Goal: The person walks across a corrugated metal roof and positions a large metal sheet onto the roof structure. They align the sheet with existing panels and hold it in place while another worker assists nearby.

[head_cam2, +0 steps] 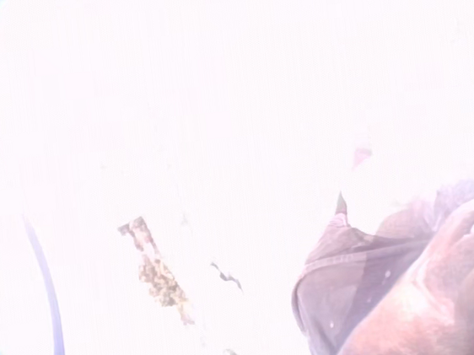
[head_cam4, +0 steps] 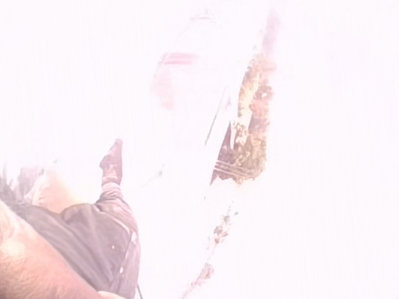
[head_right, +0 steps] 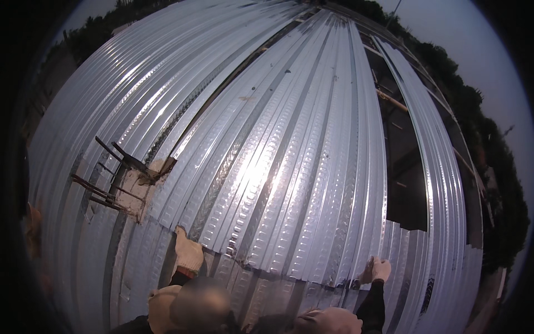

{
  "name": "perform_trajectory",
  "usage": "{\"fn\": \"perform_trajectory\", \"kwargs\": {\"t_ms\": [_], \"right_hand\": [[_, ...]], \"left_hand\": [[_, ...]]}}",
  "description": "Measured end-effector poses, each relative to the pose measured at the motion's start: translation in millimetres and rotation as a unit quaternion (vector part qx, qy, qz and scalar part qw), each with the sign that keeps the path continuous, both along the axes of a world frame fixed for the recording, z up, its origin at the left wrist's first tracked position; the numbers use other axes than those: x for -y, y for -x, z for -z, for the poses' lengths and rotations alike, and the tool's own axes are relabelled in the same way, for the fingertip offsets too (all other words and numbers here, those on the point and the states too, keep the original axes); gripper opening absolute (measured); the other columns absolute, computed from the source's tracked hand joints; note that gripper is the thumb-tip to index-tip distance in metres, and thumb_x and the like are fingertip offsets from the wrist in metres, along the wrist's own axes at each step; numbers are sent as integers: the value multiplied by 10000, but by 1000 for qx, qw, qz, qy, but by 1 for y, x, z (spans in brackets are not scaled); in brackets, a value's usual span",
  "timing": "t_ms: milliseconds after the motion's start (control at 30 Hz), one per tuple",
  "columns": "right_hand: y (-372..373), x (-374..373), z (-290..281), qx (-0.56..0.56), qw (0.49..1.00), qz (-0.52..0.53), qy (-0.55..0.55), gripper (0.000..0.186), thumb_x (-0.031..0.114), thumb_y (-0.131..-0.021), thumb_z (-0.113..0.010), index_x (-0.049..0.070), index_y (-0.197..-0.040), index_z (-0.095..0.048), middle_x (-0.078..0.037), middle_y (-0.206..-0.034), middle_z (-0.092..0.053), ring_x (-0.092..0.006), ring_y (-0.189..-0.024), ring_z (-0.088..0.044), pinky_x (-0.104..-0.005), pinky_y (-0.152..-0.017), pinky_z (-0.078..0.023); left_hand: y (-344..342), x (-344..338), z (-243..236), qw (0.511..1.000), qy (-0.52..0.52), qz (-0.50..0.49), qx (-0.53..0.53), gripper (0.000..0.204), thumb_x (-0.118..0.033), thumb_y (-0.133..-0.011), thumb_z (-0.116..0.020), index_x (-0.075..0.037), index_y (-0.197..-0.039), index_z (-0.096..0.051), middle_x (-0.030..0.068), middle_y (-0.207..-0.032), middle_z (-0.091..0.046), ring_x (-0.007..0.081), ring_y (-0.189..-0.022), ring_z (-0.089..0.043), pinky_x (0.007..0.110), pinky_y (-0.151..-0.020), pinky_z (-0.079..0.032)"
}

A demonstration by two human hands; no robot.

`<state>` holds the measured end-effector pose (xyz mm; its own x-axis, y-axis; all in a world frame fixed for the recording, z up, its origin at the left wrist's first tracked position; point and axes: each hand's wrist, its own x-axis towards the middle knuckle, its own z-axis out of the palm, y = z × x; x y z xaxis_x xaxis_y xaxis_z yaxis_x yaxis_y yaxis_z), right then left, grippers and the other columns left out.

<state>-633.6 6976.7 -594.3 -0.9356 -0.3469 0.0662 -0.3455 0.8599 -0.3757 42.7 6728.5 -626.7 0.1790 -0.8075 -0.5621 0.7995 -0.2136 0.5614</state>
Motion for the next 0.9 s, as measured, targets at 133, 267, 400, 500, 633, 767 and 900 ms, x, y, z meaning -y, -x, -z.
{"fn": "perform_trajectory", "kwargs": {"t_ms": [133,267,400,500,633,767,900], "right_hand": [[55,-51,-2,119,989,28,80,495,416,-923,-731,-78,-927,-723,-196,-883,-745,-312,-828,-717,-440,-792,-552],[10,-29,9,268,935,18,231,292,292,-1018,-665,36,-880,-645,-74,-747,-650,-216,-628,-631,-381,-573,-496],[-36,-6,-8,299,917,27,263,247,272,-1034,-656,56,-917,-628,-61,-727,-617,-202,-620,-622,-363,-551,-492],[-23,-15,-14,335,895,10,294,271,240,-1058,-624,50,-873,-566,-69,-739,-599,-202,-590,-585,-373,-519,-468],[-23,-15,-16,326,889,7,321,275,236,-1060,-629,48,-871,-558,-68,-722,-588,-195,-575,-577,-371,-507,-467],[-22,-12,-13,322,895,-15,308,270,222,-1064,-622,41,-874,-559,-71,-716,-586,-200,-578,-579,-379,-512,-480],[-19,-14,-8,324,899,-12,294,263,218,-1066,-622,38,-882,-568,-78,-719,-589,-205,-575,-575,-381,-518,-489]], "left_hand": [[14,9,26,996,-14,91,-23,617,-585,-1117,-451,-54,-1350,-662,107,-1247,-719,211,-950,-644,308,-841,-524],[-10,4,-14,991,-84,77,71,686,-623,-1104,-449,-19,-1371,-634,147,-1206,-705,226,-987,-637,295,-874,-514],[-12,-1,-29,947,-54,12,315,462,-382,-1168,-399,12,-1294,-605,135,-1049,-664,258,-932,-648,359,-856,-526],[-9,-6,-25,679,19,103,726,314,-199,-1152,-457,59,-1271,-591,184,-1105,-684,308,-952,-662,394,-869,-529],[2,-3,-37,601,71,57,794,252,-52,-1050,-565,87,-1261,-577,279,-1099,-686,391,-974,-677,432,-862,-528],[14,9,-43,929,-22,-45,367,317,-200,-1110,-540,79,-1254,-585,210,-1036,-691,324,-918,-664,437,-842,-530],[4,8,-30,850,-1,20,527,461,-356,-1153,-478,78,-1249,-601,129,-994,-683,254,-876,-629,422,-837,-536]]}}
